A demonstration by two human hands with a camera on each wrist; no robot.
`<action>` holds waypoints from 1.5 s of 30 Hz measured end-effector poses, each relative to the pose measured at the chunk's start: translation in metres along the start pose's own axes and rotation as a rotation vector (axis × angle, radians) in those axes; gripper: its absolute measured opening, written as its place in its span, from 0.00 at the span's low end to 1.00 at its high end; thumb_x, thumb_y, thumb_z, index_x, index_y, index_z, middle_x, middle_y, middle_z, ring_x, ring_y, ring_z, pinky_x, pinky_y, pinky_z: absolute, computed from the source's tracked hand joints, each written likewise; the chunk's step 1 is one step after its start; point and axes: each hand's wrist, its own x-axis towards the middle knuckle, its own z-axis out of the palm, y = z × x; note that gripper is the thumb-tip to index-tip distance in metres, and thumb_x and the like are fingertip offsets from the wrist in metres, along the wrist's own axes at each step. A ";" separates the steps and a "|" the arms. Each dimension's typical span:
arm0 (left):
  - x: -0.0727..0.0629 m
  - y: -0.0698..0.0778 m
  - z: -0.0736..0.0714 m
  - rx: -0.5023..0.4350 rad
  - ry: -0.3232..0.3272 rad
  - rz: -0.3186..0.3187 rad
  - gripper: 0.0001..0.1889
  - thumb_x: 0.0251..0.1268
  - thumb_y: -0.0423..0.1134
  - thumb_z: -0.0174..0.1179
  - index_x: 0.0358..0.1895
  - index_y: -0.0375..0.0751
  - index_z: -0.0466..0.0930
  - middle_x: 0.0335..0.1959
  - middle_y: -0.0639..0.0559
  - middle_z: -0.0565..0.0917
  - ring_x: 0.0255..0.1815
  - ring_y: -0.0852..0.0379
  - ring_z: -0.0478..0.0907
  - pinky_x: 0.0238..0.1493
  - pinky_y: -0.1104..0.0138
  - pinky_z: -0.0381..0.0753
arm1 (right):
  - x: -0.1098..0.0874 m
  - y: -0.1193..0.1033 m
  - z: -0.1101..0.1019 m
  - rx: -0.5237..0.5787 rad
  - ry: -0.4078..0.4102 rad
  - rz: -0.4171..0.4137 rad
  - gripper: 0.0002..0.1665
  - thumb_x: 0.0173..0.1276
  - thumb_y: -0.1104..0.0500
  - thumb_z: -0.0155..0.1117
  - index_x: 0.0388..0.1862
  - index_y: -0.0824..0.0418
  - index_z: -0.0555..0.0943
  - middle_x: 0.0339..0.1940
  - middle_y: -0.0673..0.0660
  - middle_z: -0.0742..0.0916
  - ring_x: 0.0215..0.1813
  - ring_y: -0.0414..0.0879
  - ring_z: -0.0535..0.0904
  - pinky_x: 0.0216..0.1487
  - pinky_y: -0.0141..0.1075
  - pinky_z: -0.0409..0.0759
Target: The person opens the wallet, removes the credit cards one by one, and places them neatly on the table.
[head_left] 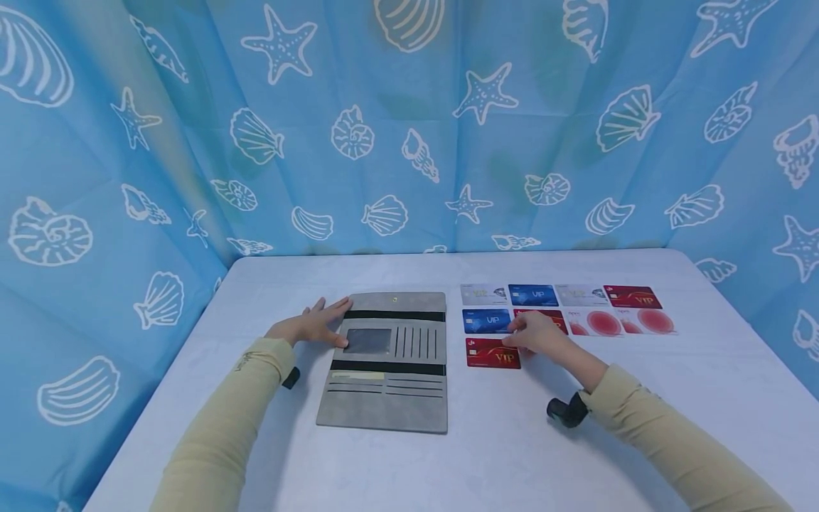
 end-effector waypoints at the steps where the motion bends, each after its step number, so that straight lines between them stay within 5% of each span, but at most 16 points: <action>1: 0.000 0.000 0.000 -0.002 0.001 -0.004 0.50 0.52 0.54 0.64 0.73 0.49 0.41 0.75 0.48 0.40 0.72 0.38 0.26 0.68 0.43 0.27 | 0.000 -0.001 0.000 0.003 0.000 -0.002 0.22 0.57 0.58 0.67 0.46 0.70 0.75 0.40 0.65 0.79 0.32 0.48 0.77 0.35 0.36 0.82; 11: 0.001 0.001 0.000 0.018 0.001 -0.017 0.50 0.53 0.56 0.63 0.73 0.51 0.40 0.75 0.50 0.40 0.72 0.39 0.26 0.68 0.43 0.28 | -0.008 -0.017 -0.001 0.073 -0.001 -0.068 0.22 0.59 0.58 0.65 0.49 0.68 0.74 0.41 0.63 0.80 0.34 0.48 0.78 0.41 0.38 0.82; 19: 0.000 0.000 -0.002 0.055 -0.008 0.050 0.49 0.55 0.54 0.61 0.73 0.46 0.39 0.75 0.46 0.40 0.72 0.35 0.28 0.67 0.41 0.31 | -0.017 -0.033 0.008 0.165 -0.007 -0.128 0.21 0.59 0.59 0.64 0.49 0.69 0.75 0.38 0.62 0.82 0.35 0.48 0.80 0.41 0.38 0.82; 45: 0.001 0.000 -0.002 0.035 -0.005 0.025 0.50 0.53 0.56 0.62 0.73 0.48 0.39 0.75 0.47 0.40 0.72 0.36 0.27 0.67 0.41 0.29 | -0.024 -0.098 0.064 0.267 -0.119 -0.218 0.15 0.59 0.62 0.64 0.45 0.64 0.78 0.30 0.56 0.80 0.31 0.45 0.77 0.37 0.35 0.82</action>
